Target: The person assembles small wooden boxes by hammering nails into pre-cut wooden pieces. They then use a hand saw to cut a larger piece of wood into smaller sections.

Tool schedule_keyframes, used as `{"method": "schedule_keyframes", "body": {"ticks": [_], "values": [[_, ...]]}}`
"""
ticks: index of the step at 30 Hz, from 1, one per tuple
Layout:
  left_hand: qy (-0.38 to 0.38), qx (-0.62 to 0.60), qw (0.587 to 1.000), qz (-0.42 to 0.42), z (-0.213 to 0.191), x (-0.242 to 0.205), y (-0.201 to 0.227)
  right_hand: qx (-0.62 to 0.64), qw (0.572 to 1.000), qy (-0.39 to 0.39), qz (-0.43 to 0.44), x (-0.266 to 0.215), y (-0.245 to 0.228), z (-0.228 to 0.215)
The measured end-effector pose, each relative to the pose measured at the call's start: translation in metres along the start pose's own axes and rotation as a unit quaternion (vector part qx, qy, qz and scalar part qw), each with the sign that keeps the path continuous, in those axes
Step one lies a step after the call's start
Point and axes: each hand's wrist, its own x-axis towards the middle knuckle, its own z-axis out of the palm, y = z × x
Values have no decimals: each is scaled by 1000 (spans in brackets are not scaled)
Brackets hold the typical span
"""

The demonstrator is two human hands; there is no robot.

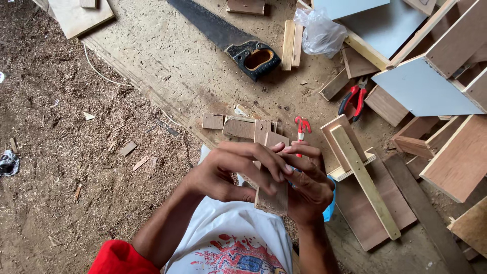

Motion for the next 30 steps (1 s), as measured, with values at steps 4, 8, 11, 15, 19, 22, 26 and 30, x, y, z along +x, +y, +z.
{"method": "schedule_keyframes", "body": {"ticks": [4,8,11,15,19,22,26,30], "values": [[18,13,1000,-10,7,-1,-3,10,999,-6,33,-10,4,-2],[102,84,968,-213,11,-8,-29,17,973,-95,208,-36,40,-1],[93,250,904,-333,0,-27,-76,6,890,-187,416,-66,76,6],[190,323,847,-376,-22,-67,-143,-45,841,-236,485,-93,106,14],[307,352,760,-452,-42,-114,-188,227,913,-132,313,-111,119,13],[335,351,733,-477,-53,-130,-207,164,875,-129,437,-116,142,14],[291,366,744,-477,-66,-141,-214,89,830,-124,536,-122,172,21],[311,436,725,-433,-78,-144,-221,101,877,-18,469,-118,188,9]]}}
